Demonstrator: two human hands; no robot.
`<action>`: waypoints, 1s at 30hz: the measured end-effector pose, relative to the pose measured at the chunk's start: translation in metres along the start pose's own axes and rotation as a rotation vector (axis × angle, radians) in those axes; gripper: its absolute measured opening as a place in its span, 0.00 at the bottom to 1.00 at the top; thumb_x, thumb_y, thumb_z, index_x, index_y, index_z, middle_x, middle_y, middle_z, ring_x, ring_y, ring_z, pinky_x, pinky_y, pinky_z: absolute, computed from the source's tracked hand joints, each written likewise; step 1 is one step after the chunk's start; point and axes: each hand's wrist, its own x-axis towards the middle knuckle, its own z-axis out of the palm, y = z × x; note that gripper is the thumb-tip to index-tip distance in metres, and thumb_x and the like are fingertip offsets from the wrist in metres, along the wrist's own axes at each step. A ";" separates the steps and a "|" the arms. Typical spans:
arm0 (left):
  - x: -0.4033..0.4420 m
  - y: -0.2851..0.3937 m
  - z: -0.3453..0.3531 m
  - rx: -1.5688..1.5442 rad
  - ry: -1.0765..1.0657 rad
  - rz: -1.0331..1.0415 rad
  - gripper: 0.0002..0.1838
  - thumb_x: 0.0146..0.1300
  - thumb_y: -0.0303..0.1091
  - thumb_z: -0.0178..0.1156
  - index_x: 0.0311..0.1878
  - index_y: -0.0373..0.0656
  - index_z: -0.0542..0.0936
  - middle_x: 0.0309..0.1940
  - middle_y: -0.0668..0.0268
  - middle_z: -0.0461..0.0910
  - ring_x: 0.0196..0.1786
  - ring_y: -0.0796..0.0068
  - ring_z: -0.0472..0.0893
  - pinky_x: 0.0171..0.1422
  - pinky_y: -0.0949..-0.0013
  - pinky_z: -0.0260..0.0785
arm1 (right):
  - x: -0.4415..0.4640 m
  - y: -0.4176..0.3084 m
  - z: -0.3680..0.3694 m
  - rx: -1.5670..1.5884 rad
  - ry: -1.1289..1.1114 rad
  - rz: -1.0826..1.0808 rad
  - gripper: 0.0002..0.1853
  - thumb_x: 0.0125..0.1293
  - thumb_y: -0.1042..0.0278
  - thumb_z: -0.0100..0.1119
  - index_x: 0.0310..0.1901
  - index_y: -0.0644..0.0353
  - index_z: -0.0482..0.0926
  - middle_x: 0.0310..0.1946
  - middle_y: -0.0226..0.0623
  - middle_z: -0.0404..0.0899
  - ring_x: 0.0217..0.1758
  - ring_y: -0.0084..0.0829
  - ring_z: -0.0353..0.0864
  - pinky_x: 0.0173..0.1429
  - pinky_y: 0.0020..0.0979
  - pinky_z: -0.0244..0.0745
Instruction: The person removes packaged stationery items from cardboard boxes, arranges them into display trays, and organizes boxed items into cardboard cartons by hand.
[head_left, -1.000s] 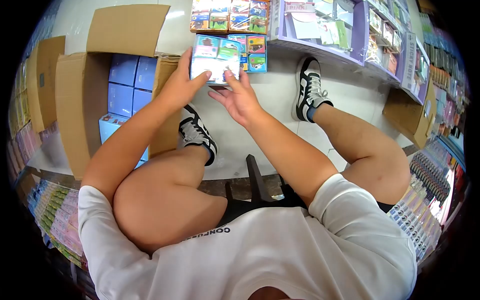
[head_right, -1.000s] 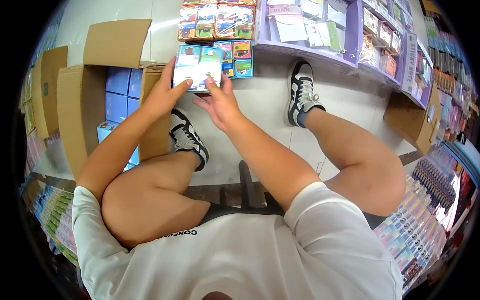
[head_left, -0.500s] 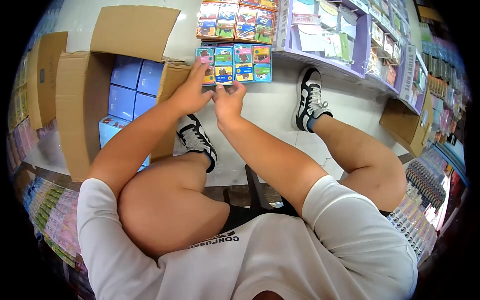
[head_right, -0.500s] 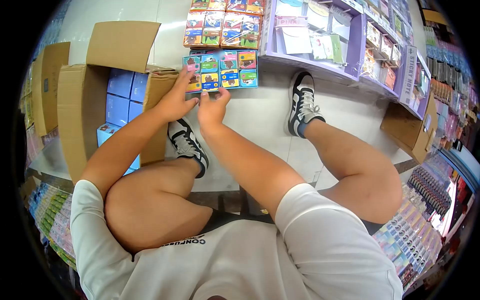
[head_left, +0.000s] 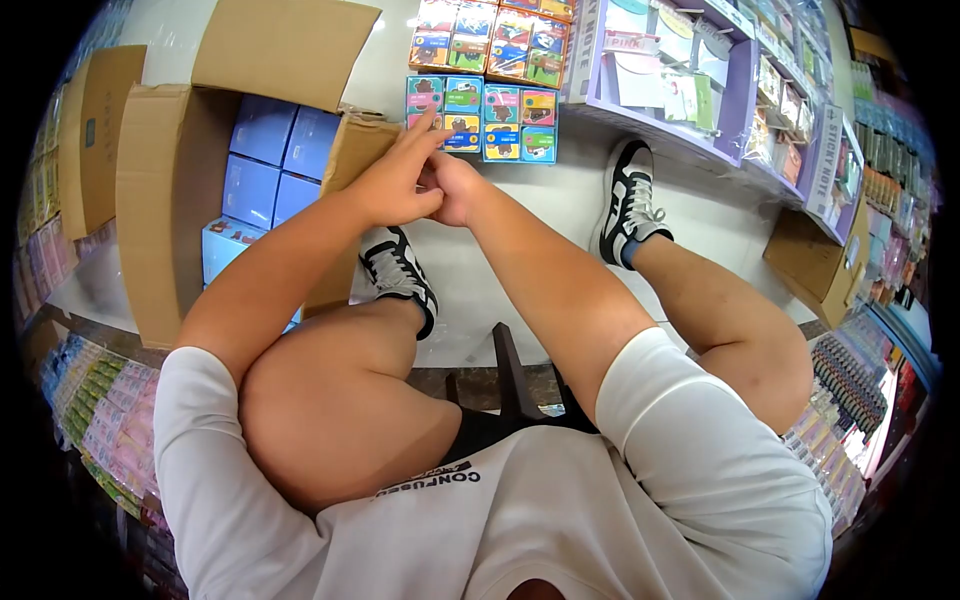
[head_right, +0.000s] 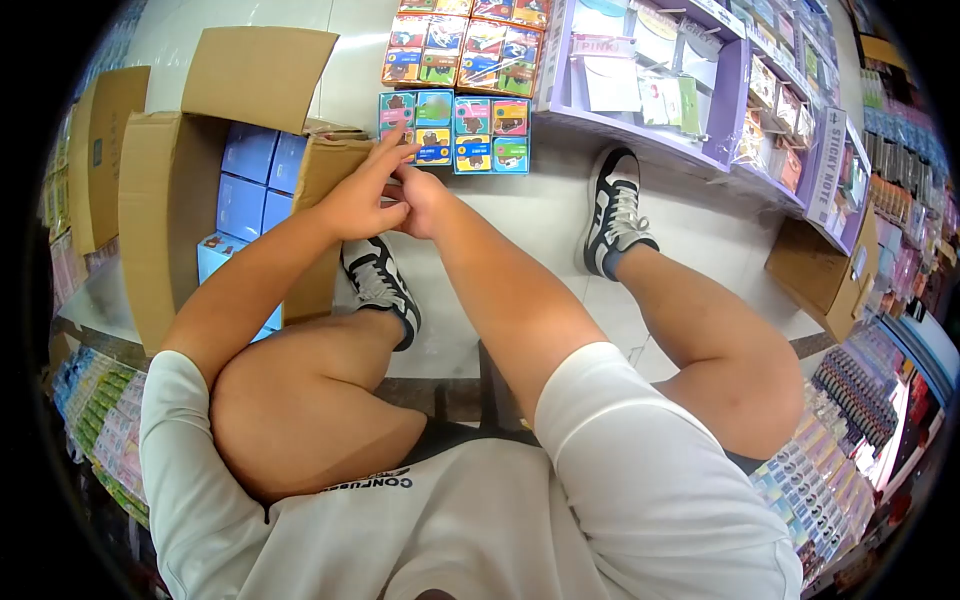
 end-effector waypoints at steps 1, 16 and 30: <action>0.000 -0.002 0.001 0.001 -0.006 -0.010 0.46 0.59 0.25 0.65 0.82 0.43 0.59 0.87 0.44 0.40 0.86 0.47 0.53 0.80 0.51 0.65 | 0.006 0.002 0.001 0.027 -0.034 0.013 0.29 0.84 0.36 0.37 0.75 0.43 0.66 0.69 0.37 0.73 0.68 0.40 0.77 0.65 0.51 0.78; 0.048 -0.016 0.001 -0.490 0.398 -0.323 0.48 0.61 0.35 0.69 0.78 0.26 0.54 0.63 0.47 0.77 0.65 0.60 0.78 0.66 0.61 0.75 | -0.047 0.022 -0.036 0.185 0.375 -0.209 0.37 0.77 0.31 0.51 0.71 0.56 0.69 0.63 0.42 0.79 0.56 0.37 0.76 0.61 0.43 0.71; 0.065 -0.038 -0.012 -0.169 0.203 -0.271 0.55 0.55 0.41 0.72 0.80 0.27 0.53 0.72 0.42 0.69 0.75 0.49 0.71 0.80 0.57 0.64 | -0.046 -0.010 -0.053 -0.020 0.386 -0.212 0.28 0.82 0.36 0.47 0.60 0.56 0.75 0.56 0.38 0.83 0.53 0.34 0.76 0.58 0.39 0.71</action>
